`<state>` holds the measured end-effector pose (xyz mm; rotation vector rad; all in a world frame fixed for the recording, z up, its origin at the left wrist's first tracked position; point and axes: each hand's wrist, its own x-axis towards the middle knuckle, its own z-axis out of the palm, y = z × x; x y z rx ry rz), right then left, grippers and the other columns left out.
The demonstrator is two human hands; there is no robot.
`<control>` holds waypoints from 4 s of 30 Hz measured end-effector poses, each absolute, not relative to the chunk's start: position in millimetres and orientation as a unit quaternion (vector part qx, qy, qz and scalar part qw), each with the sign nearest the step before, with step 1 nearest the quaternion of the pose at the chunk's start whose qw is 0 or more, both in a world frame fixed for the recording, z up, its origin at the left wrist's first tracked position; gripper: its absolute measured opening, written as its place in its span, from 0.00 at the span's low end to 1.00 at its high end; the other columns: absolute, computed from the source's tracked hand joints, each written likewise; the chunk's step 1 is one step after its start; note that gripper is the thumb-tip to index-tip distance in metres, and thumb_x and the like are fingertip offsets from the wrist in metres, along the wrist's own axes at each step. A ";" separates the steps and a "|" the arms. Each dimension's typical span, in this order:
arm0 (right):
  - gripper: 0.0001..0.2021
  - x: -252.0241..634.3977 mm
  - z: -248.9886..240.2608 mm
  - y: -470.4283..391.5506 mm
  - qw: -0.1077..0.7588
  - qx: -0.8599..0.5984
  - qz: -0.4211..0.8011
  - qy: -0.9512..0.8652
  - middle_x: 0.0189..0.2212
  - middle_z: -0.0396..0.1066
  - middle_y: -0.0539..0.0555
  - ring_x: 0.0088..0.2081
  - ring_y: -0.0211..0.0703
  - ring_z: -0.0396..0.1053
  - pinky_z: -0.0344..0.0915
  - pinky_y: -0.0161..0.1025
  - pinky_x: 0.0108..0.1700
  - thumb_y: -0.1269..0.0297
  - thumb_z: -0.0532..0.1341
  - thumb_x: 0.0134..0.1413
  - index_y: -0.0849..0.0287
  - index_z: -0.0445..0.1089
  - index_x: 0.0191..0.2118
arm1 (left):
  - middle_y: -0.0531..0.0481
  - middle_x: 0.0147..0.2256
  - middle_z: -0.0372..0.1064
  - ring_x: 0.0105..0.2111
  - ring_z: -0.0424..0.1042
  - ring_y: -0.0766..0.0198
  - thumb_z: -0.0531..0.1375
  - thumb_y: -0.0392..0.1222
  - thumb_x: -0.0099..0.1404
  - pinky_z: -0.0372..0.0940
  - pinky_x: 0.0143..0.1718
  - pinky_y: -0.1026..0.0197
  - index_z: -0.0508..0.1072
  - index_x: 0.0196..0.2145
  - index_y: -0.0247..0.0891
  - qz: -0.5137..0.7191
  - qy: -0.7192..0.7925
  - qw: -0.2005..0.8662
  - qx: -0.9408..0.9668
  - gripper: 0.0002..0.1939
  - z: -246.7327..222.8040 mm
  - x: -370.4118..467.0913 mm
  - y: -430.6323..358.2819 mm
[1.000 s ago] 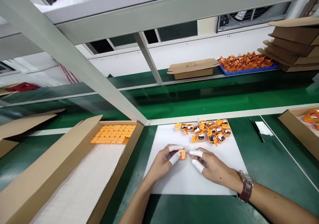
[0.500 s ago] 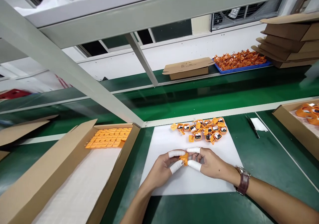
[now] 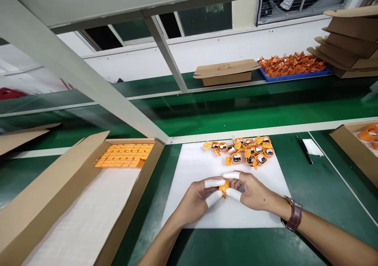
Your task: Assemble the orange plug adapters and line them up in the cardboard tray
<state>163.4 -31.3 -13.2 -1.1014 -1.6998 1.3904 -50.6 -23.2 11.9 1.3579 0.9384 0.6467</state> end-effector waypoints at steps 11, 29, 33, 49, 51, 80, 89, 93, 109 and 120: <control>0.20 168.2 -2.1 -29.6 0.321 -0.392 0.541 -0.672 0.35 0.68 0.51 0.34 0.41 0.69 0.72 0.42 0.42 0.60 0.63 0.60 0.56 0.70 0.57 | 0.42 0.56 0.73 0.54 0.74 0.49 0.64 0.45 0.66 0.71 0.56 0.50 0.80 0.48 0.40 0.304 0.428 0.602 0.602 0.14 6.0 -47.5 -26.9; 0.20 167.3 -1.2 -27.8 0.320 -0.382 0.547 -0.673 0.36 0.66 0.51 0.36 0.41 0.66 0.68 0.43 0.42 0.70 0.62 0.57 0.56 0.69 0.56 | 0.45 0.50 0.78 0.50 0.77 0.51 0.70 0.43 0.59 0.70 0.56 0.50 0.81 0.45 0.39 0.370 0.420 0.623 0.547 0.15 -2.9 -41.0 -26.2; 0.17 165.1 -3.8 -25.1 0.318 -0.385 0.561 -0.661 0.34 0.66 0.49 0.34 0.40 0.65 0.67 0.41 0.40 0.69 0.63 0.58 0.57 0.71 0.53 | 0.44 0.54 0.76 0.52 0.76 0.51 0.68 0.42 0.62 0.70 0.57 0.49 0.79 0.50 0.40 0.344 0.392 0.642 0.561 0.18 -0.4 -43.8 -25.5; 0.16 169.1 -7.8 -25.0 0.314 -0.390 0.556 -0.664 0.35 0.64 0.50 0.33 0.39 0.64 0.67 0.40 0.39 0.64 0.61 0.61 0.56 0.72 0.54 | 0.41 0.56 0.73 0.50 0.77 0.49 0.70 0.41 0.60 0.74 0.53 0.51 0.80 0.48 0.39 0.349 0.419 0.627 0.557 0.17 0.4 -39.2 -30.5; 0.17 167.3 -10.1 -25.4 0.317 -0.403 0.550 -0.659 0.34 0.64 0.50 0.32 0.39 0.64 0.66 0.39 0.37 0.64 0.62 0.61 0.55 0.71 0.55 | 0.41 0.56 0.72 0.50 0.77 0.49 0.69 0.42 0.61 0.73 0.53 0.51 0.80 0.48 0.39 0.350 0.418 0.626 0.558 0.17 -0.8 -39.0 -30.8; 0.29 164.3 -11.3 -25.5 0.382 -0.401 0.642 -0.531 0.42 0.73 0.57 0.43 0.46 0.74 0.70 0.50 0.51 0.51 0.66 0.57 0.60 0.65 0.59 | 0.44 0.50 0.69 0.36 0.73 0.62 0.69 0.40 0.62 0.73 0.41 0.57 0.65 0.61 0.48 0.363 0.401 0.287 0.791 0.31 -4.3 -44.4 -28.4; 0.26 164.0 -14.3 -26.4 0.380 -0.405 0.635 -0.537 0.42 0.74 0.56 0.43 0.46 0.73 0.71 0.48 0.50 0.47 0.65 0.59 0.58 0.68 0.57 | 0.45 0.48 0.71 0.35 0.75 0.62 0.66 0.32 0.63 0.73 0.39 0.60 0.64 0.60 0.49 0.427 0.371 0.239 0.789 0.30 -7.9 -38.5 -30.1; 0.24 165.5 -11.8 -26.5 0.380 -0.396 0.635 -0.544 0.44 0.76 0.58 0.45 0.48 0.74 0.70 0.51 0.52 0.47 0.62 0.61 0.57 0.69 0.56 | 0.45 0.48 0.72 0.37 0.75 0.61 0.66 0.31 0.63 0.73 0.41 0.60 0.65 0.60 0.49 0.424 0.379 0.238 0.788 0.31 -5.3 -38.7 -30.3; 0.22 158.8 -14.5 -28.0 0.398 -0.418 0.618 -0.535 0.35 0.74 0.53 0.37 0.44 0.73 0.72 0.44 0.44 0.51 0.69 0.54 0.59 0.73 0.49 | 0.42 0.49 0.79 0.52 0.76 0.48 0.68 0.50 0.61 0.68 0.59 0.44 0.80 0.48 0.38 0.340 0.438 0.625 0.549 0.20 6.4 -40.5 -25.8; 0.15 167.8 -10.0 -26.8 0.385 -0.385 0.607 -0.580 0.36 0.72 0.52 0.36 0.41 0.69 0.71 0.41 0.43 0.57 0.63 0.62 0.55 0.73 0.52 | 0.43 0.47 0.80 0.49 0.78 0.48 0.73 0.46 0.55 0.71 0.56 0.49 0.83 0.43 0.39 0.369 0.452 0.628 0.514 0.17 4.6 -33.9 -24.6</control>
